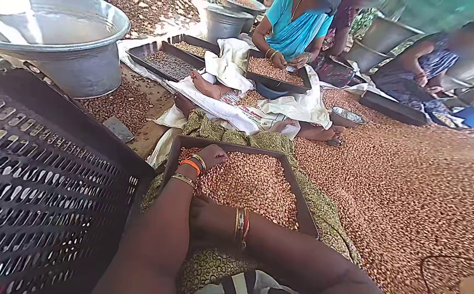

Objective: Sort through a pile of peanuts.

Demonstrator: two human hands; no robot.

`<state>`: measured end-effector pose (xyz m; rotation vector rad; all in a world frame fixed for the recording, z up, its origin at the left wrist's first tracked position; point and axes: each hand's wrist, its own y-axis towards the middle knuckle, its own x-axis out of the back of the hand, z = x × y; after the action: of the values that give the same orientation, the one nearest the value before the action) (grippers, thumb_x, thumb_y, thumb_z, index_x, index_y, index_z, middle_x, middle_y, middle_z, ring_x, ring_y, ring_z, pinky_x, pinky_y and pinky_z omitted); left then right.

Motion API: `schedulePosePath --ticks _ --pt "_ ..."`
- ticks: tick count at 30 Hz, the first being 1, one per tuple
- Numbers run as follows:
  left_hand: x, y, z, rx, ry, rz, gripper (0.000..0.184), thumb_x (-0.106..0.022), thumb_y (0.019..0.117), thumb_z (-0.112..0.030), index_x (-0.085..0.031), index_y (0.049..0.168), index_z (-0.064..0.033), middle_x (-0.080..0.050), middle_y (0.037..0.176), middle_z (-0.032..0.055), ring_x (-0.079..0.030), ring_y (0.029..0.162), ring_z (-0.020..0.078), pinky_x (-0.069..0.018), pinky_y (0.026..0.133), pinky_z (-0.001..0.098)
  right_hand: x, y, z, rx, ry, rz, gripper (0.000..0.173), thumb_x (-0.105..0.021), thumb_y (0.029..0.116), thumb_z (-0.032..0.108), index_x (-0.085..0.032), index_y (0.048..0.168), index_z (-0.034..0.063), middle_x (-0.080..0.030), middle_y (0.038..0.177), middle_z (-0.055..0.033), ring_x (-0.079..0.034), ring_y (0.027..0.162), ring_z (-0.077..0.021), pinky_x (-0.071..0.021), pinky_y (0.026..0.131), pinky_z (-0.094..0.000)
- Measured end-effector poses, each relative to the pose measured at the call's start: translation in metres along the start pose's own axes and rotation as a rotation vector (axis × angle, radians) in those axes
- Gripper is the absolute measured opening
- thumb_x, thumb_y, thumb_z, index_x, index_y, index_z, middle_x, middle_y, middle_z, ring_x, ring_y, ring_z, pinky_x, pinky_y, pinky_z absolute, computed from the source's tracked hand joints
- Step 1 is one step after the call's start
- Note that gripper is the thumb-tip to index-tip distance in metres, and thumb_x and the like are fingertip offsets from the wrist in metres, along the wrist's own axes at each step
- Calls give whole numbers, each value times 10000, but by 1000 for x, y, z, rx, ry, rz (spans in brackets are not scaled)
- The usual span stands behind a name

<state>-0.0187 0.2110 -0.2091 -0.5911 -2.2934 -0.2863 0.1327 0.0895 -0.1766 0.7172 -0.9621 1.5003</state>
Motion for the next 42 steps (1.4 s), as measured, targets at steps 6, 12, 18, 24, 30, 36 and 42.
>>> schedulePosePath --ticks 6,12,18,24,30,36,42 --pt "-3 3 10 -20 17 -12 231 -581 1041 -119 -756 1140 -7 -723 1177 159 -624 1226 287 -418 1126 438 40 -53 -14 -187 95 339 124 -672 962 89 -749 948 -6 -715 937 -193 -695 923 -366 -539 844 -573" --pt "-3 3 2 -17 7 0 224 -581 1034 -86 -748 1139 20 -721 1170 185 -637 1203 302 -433 1107 437 73 -58 -28 -403 51 200 196 -610 1006 79 -756 1122 20 -734 1083 -201 -695 1055 -370 -523 955 -573" --pt "-5 1 4 -27 33 -22 219 -584 1035 -77 -752 1143 13 -722 1170 178 -631 1213 311 -420 1126 443 25 -30 -54 -346 138 -124 350 -502 1017 -31 -690 1306 31 -678 1240 -247 -627 1224 -381 -477 1087 -494" --pt "-3 0 0 -29 9 -25 229 -550 1042 -42 -746 1127 40 -723 1153 196 -640 1193 318 -422 1118 437 54 -62 -59 -613 55 -272 412 -475 1000 -48 -666 1352 48 -641 1336 -217 -615 1264 -326 -483 1094 -438" --pt "-4 4 10 -60 18 -10 240 -542 1047 -58 -749 1143 19 -726 1168 181 -635 1211 308 -408 1137 436 90 -131 -18 -726 57 169 266 -586 1045 167 -697 1249 37 -741 1057 -193 -714 981 -368 -535 926 -581" --pt "-6 2 5 -19 30 -33 232 -562 1045 -80 -750 1143 14 -720 1176 181 -628 1222 308 -416 1130 438 59 -121 2 -950 86 396 637 -793 910 274 -494 1416 32 -672 1126 -270 -669 1059 -473 -530 873 -663" --pt "-1 0 -5 34 17 -5 248 -547 1055 -85 -736 1166 29 -713 1189 196 -622 1225 306 -408 1130 419 27 -67 16 -675 176 175 549 -648 956 54 -485 1480 51 -653 1247 -244 -677 1112 -417 -560 905 -600"
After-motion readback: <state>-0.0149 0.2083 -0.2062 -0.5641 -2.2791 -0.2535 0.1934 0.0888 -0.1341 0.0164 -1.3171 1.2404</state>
